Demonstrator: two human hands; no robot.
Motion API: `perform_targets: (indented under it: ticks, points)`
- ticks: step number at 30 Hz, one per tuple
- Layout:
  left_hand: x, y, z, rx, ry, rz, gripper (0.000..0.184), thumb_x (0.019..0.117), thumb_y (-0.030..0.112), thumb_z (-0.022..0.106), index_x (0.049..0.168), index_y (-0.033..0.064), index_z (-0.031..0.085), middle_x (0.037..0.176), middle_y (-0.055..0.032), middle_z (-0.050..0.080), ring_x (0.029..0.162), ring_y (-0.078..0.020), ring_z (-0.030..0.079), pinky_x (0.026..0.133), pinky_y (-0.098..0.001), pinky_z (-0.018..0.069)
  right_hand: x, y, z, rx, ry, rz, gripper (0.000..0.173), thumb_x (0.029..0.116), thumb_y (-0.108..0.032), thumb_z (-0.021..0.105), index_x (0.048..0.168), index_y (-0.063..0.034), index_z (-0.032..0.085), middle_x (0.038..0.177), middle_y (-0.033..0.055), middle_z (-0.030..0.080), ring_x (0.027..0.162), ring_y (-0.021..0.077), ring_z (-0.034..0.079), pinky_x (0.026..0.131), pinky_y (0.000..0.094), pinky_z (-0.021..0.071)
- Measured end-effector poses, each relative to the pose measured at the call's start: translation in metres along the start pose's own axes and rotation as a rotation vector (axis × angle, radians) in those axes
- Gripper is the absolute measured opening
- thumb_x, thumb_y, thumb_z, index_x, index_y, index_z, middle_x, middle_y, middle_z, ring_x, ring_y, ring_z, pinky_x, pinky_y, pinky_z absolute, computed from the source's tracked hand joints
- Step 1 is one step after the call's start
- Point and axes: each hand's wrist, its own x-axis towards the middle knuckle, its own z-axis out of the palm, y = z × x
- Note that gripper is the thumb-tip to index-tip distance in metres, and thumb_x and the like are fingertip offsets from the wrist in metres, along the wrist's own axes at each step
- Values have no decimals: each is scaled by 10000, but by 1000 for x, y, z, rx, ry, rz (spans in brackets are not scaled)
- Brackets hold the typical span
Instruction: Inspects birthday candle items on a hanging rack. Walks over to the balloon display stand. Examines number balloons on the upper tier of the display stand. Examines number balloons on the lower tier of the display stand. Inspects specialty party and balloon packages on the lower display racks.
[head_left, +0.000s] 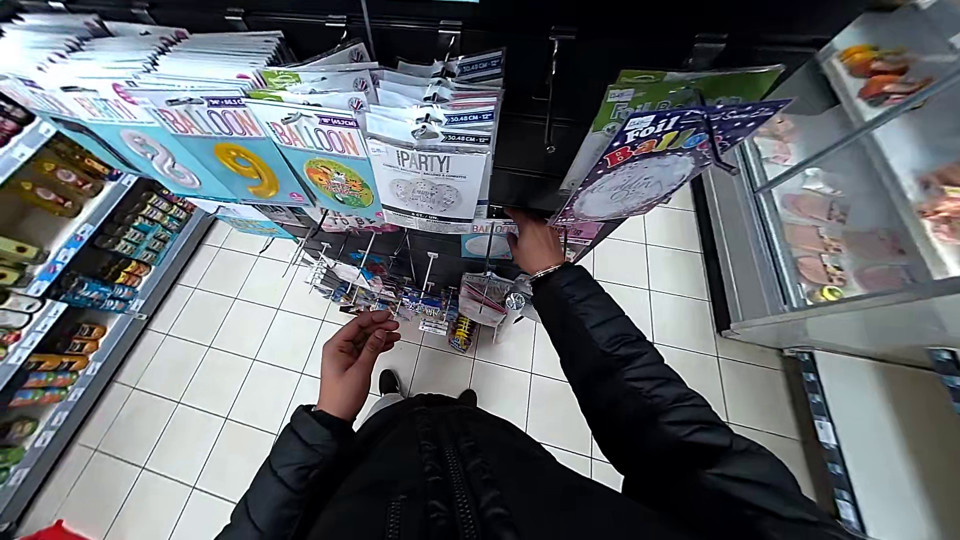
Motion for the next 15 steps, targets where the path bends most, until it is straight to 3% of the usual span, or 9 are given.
perform_targets:
  ticks: [12, 15]
  points:
    - [1, -10, -40, -55, 8, -8, 280, 1006, 101, 585, 1264, 23, 657, 1167, -161, 720, 977, -324, 731, 876, -452, 627, -2, -5, 6, -23, -19, 28, 216, 994, -107, 575, 1128, -88, 743, 1017, 241, 725, 959, 473, 693, 830, 676, 525]
    - [5, -15, -61, -63, -22, -12, 295, 1005, 82, 572, 1284, 9, 636, 1170, -171, 717, 992, -329, 728, 880, -462, 625, -15, -11, 7, -2, -33, 30, 216, 988, -104, 583, 1113, -102, 759, 1012, 211, 734, 984, 464, 674, 882, 667, 506]
